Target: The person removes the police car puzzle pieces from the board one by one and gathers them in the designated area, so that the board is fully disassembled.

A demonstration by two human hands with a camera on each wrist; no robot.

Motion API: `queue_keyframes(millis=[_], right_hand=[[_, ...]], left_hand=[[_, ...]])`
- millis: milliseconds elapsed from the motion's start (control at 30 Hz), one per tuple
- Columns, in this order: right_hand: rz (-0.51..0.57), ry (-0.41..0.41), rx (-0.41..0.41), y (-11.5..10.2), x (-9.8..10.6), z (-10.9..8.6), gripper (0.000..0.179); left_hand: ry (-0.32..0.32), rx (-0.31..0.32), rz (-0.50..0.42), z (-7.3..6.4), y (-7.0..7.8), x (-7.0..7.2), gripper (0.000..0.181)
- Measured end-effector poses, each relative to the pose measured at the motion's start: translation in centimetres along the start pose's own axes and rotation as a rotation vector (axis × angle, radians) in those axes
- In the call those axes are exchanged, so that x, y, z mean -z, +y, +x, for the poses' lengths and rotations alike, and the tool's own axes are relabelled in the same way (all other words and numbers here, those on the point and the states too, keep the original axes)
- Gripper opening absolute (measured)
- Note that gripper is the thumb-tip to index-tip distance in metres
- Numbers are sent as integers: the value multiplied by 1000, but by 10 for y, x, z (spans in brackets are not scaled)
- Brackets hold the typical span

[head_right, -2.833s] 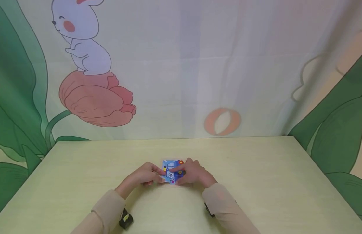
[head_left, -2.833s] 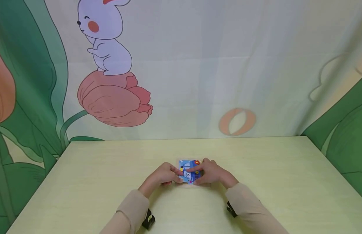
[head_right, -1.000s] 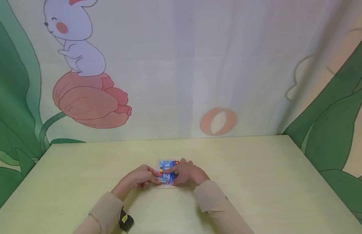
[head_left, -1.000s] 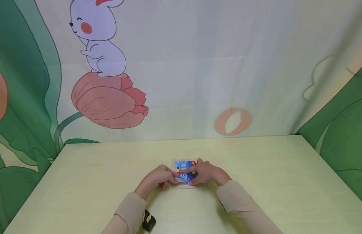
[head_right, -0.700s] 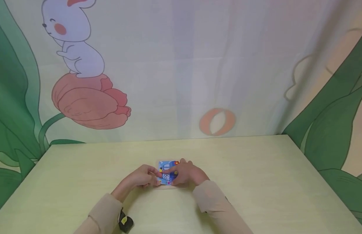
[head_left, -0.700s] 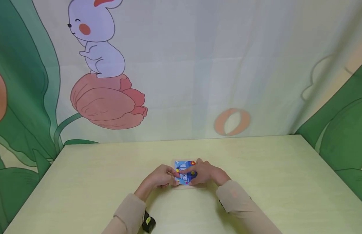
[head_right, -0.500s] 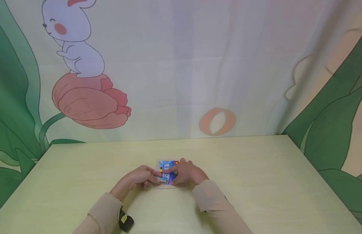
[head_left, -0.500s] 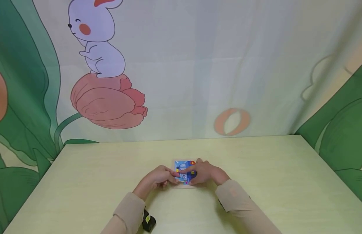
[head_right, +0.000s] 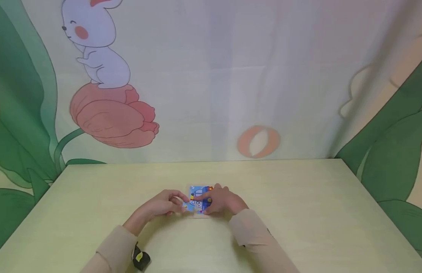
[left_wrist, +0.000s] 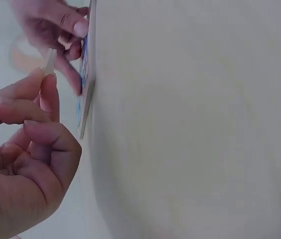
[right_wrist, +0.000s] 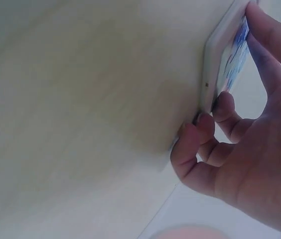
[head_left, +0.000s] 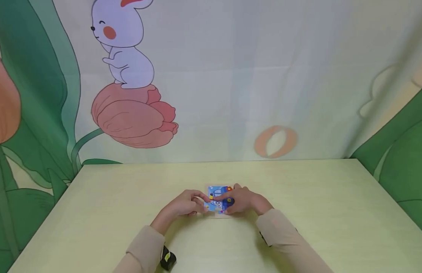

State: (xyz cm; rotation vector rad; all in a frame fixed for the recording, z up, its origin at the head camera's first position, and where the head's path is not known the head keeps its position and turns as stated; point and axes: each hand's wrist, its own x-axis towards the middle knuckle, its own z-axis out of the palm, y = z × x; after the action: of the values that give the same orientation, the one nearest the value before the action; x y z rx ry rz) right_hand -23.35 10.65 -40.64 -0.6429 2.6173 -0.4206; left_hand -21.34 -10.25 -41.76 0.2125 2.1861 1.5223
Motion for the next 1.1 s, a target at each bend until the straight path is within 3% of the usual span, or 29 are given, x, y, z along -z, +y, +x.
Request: queue_keyframes(millis=[233,433,633,867,1100], right_hand=[[16,16,50,2,-4,3,45],[77,46,71,4,-8,1,44],[198,64,136,15,-8,0,42],[335,94,110,27,-9,-5,42],[289,155,92,40,-6,-12,46]], left_hand=[[97,-6,40,-3,-10,26,20],[117,-41,68,-6,-18,51,21],[154,-8,106,-6,-28,75,20],[176,6,131,-10,-37,101,21],[209,43,171,-17,-49,126,24]])
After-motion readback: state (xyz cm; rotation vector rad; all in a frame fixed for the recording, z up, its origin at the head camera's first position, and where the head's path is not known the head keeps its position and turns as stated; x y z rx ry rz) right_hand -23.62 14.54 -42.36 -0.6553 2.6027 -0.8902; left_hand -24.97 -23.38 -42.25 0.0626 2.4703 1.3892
